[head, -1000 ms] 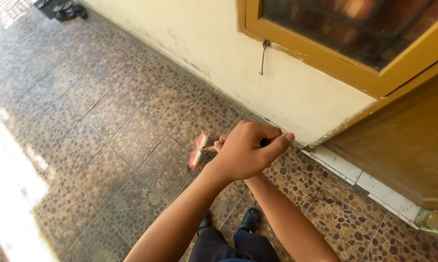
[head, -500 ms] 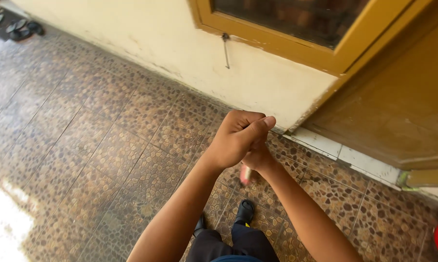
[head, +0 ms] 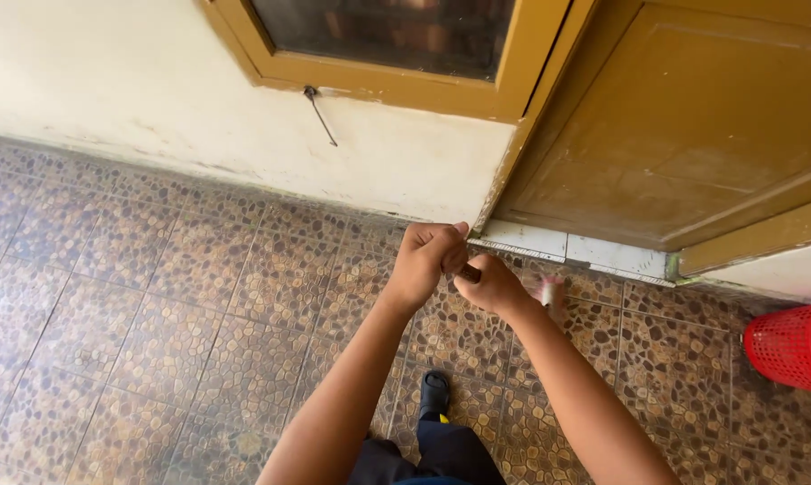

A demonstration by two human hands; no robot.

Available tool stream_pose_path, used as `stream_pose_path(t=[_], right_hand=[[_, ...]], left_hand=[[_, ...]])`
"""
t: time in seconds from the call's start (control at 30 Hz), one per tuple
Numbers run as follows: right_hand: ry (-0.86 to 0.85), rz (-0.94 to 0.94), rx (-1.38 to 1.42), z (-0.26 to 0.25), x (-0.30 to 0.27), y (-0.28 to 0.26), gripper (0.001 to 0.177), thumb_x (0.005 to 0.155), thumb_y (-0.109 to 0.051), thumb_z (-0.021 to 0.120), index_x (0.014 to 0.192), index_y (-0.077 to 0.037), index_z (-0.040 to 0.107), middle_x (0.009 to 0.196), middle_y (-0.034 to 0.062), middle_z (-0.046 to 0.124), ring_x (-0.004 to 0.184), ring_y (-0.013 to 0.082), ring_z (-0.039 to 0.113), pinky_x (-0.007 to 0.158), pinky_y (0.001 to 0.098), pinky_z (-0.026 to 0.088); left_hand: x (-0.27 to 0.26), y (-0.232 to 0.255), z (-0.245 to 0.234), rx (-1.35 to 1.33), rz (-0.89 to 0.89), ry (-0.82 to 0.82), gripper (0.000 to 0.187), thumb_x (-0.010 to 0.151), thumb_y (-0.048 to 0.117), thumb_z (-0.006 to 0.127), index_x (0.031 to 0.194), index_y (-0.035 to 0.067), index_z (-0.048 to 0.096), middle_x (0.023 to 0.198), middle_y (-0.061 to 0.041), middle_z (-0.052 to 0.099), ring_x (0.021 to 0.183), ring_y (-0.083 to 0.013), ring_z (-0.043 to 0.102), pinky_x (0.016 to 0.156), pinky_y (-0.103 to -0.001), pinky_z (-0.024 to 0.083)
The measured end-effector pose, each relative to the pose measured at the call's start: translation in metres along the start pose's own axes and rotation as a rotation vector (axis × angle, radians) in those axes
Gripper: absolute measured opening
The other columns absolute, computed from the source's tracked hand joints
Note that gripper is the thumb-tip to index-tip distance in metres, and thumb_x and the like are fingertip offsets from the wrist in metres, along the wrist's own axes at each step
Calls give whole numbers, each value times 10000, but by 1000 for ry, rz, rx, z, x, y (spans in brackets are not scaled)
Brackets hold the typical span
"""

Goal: Sweeping the floor with a broom.

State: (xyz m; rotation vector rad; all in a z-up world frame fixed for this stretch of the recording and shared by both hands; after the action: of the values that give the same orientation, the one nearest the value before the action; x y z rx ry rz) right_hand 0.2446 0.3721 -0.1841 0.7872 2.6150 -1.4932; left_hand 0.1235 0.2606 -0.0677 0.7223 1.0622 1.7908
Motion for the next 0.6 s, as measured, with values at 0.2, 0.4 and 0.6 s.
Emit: stream_pose_path(t=[0.2, 0.4, 0.6], right_hand=[[-124, 85, -43, 26, 19, -14, 327, 831, -183, 598, 524, -144, 492, 449, 5, 496, 359, 138, 410, 392, 369, 356], [-71, -38, 67, 29, 4, -134, 278, 823, -178, 643, 580, -82, 547, 484, 28, 541, 423, 163, 496, 449, 358, 380], [-127, -450, 482, 77, 16, -208, 181, 873, -193, 650, 931, -52, 552, 787, 46, 581, 707, 131, 580, 560, 326, 476]], left_hand=[[-13, 17, -32, 54, 3, 157, 526, 1031, 146, 588, 535, 84, 422, 515, 7, 436, 470, -104, 366, 478, -312, 304], [-42, 126, -9, 208, 100, 148, 507, 1040, 207, 590, 566, 70, 473, 520, 15, 449, 468, -75, 371, 438, -304, 317], [-76, 184, -2, 510, 177, 151, 499, 1031, 254, 611, 589, 65, 476, 529, 40, 452, 490, -64, 394, 444, -296, 339]])
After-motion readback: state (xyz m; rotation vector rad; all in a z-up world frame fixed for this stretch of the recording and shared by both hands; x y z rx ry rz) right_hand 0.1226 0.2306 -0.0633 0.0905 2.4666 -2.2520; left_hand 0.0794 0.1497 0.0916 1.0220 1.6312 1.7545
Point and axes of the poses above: each hand's wrist, its own x-axis towards the middle knuckle, its own z-axis out of the palm, y = z × x, the point moved 1 cm from there along x, towards the middle knuckle
